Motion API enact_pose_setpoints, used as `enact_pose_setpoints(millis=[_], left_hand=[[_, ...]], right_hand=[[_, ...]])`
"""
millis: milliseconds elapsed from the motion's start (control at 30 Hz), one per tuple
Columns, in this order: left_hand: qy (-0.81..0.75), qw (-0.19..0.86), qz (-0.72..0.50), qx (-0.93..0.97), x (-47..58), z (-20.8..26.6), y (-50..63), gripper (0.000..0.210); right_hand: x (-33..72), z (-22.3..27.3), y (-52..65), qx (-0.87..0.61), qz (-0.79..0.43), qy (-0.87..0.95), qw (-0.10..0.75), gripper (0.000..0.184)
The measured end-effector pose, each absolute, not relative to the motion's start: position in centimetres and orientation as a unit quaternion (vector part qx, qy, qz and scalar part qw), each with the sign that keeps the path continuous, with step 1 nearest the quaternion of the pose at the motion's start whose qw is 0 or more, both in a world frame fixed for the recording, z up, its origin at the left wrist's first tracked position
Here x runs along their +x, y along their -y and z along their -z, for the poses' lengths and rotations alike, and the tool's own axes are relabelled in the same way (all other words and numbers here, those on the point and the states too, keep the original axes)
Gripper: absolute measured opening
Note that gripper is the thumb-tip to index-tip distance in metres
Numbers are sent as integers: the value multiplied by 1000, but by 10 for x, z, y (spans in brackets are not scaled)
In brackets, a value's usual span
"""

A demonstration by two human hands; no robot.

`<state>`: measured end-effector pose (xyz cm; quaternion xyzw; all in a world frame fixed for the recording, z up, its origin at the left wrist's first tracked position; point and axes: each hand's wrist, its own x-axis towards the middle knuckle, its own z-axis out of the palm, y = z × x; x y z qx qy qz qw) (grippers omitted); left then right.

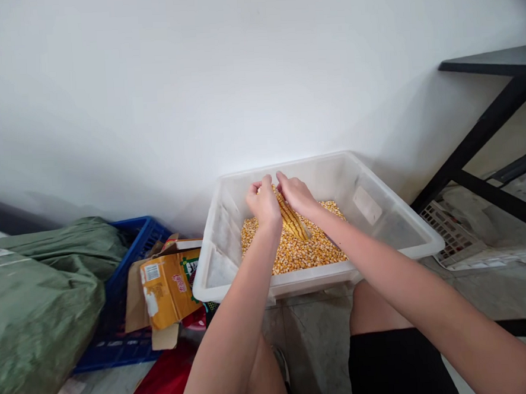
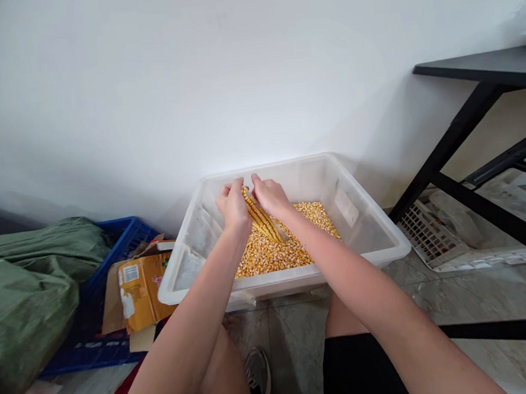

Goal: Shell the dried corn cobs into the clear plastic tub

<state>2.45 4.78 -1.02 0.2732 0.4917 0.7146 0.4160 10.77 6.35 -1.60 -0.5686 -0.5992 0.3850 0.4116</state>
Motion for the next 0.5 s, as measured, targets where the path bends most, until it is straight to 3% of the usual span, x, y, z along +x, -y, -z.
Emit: enact_pose_setpoints(millis=[167,500], left_hand=[[-516,379,-711,290,28,13,-49,26],[-494,389,-732,264,25,11,-48,17]], right_hand=[[92,14,-55,-588,-333,621,397,65],[89,14,-53,-595,-290,612,432,48]])
